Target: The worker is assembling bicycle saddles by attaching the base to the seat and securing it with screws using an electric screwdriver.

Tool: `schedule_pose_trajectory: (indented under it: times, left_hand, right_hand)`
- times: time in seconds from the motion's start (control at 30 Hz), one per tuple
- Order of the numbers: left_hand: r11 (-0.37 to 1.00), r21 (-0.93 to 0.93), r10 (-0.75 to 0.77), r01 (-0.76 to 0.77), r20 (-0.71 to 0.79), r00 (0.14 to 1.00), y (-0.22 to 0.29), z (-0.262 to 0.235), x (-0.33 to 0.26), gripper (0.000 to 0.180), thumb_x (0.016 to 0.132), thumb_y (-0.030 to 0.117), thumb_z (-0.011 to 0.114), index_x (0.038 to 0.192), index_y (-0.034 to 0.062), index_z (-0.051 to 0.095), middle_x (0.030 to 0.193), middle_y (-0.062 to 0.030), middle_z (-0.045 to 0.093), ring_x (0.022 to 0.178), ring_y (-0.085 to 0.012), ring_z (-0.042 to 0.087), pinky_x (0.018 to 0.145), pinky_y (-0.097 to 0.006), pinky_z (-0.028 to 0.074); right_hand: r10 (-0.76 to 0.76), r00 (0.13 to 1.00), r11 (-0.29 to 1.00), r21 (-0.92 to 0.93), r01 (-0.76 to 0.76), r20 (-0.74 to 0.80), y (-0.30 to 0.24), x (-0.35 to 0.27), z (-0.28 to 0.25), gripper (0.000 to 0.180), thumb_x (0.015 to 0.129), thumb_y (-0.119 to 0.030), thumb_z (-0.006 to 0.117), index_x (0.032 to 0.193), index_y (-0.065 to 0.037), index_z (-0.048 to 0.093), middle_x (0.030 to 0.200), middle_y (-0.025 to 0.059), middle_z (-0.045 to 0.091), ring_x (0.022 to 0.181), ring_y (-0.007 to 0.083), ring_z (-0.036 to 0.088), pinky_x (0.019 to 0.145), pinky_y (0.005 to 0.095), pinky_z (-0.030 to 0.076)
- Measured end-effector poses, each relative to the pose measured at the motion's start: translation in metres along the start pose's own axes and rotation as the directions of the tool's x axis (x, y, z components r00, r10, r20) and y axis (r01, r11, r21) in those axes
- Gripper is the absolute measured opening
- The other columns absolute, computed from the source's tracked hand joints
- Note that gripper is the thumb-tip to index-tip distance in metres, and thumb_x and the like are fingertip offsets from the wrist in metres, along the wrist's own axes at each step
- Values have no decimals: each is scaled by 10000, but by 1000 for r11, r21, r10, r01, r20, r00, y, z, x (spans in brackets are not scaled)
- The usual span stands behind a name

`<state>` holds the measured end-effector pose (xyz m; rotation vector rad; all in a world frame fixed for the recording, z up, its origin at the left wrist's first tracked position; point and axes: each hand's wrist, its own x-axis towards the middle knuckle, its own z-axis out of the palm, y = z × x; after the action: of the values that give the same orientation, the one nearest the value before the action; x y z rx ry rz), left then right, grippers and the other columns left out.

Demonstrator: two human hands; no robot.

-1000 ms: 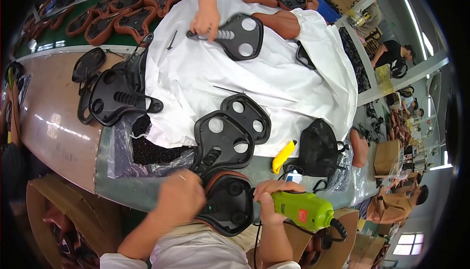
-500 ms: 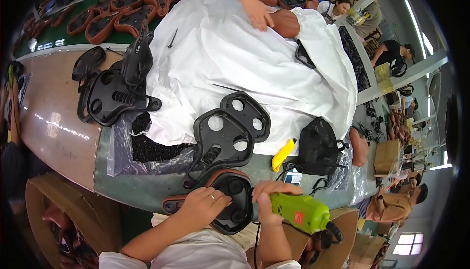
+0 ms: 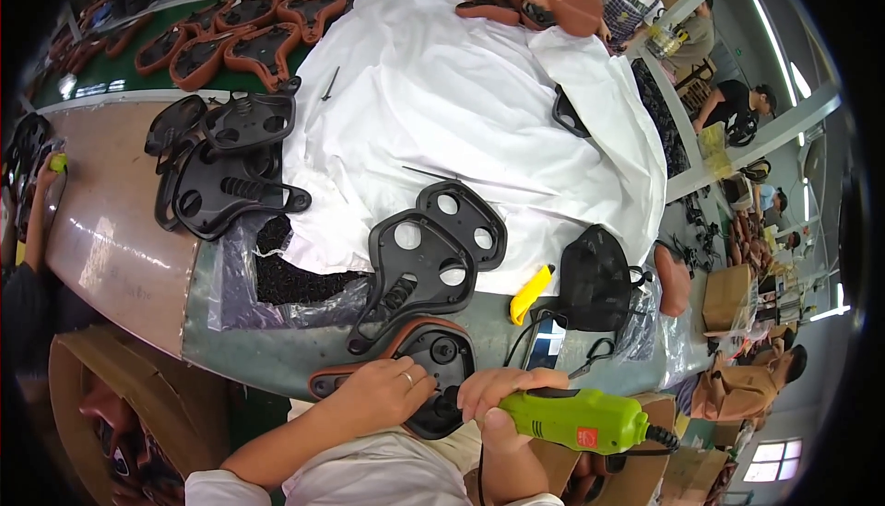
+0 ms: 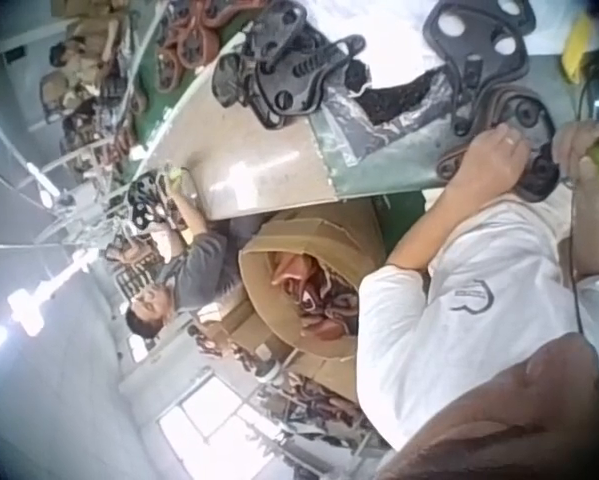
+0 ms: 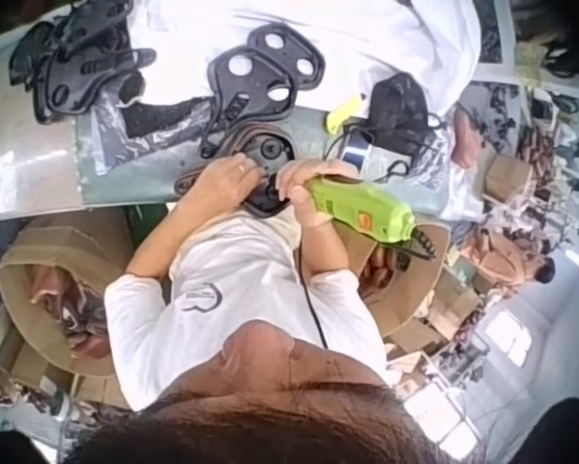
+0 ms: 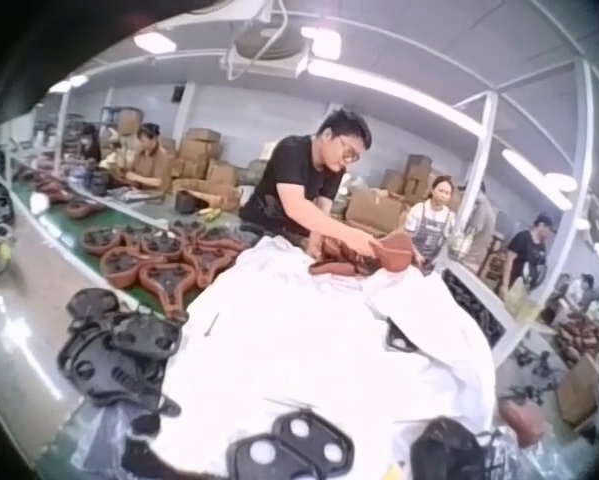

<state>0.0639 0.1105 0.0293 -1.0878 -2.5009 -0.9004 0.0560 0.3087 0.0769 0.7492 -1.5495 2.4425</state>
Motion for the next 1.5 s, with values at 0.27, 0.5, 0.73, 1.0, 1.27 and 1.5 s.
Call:
schedule_pose_trajectory:
  times: [0.27,0.5,0.73,1.0,1.27,1.5]
  left_hand:
    - [996,-12,-87,88,69,994,2,-9,-6,226,803,148,757,1006,56,719,872,-32,627,786,-210,639,662,-339,538]
    - [954,-251,-223,162,-239,945,5,12,-23,169,826,126,865,924,61,743,740,-21,602,659,-191,616,564,-331,508]
    - [941,-283,-246,184,-201,948,1,16,-28,190,851,117,807,1014,40,749,814,-40,657,728,-202,662,637,-341,555]
    - [925,-330,-247,188,-147,958,-2,13,-34,274,808,81,698,1071,24,751,954,-72,733,852,-223,720,748,-341,606]
    - [889,-409,-311,205,-214,926,1,20,-36,175,880,76,803,1029,14,738,912,-83,756,754,-239,735,656,-345,617]
    - [858,-477,-337,190,-244,909,-2,23,-34,172,881,66,806,1025,7,731,910,-94,757,777,-244,749,661,-352,621]
  right_hand:
    - [-47,994,996,-73,54,96,8,12,5,516,932,-3,745,1301,-85,394,754,109,612,595,248,616,605,421,557]
    - [-185,982,966,-174,190,44,31,29,7,543,926,56,700,1335,-83,372,821,126,628,644,253,629,649,436,565]
    - [-93,995,974,-207,96,26,44,36,10,542,922,79,694,1324,-72,363,833,123,621,651,240,617,655,432,565]
    - [-84,989,964,-241,111,119,49,48,25,544,874,153,694,1299,-34,411,819,132,626,650,235,618,628,409,561]
    - [-45,999,948,-315,44,5,52,44,27,477,929,-56,774,1220,-118,402,752,80,597,557,224,571,565,389,528]
    - [-4,996,952,-303,31,88,57,43,17,460,921,-6,749,1201,-114,401,771,80,579,568,220,570,563,377,517]
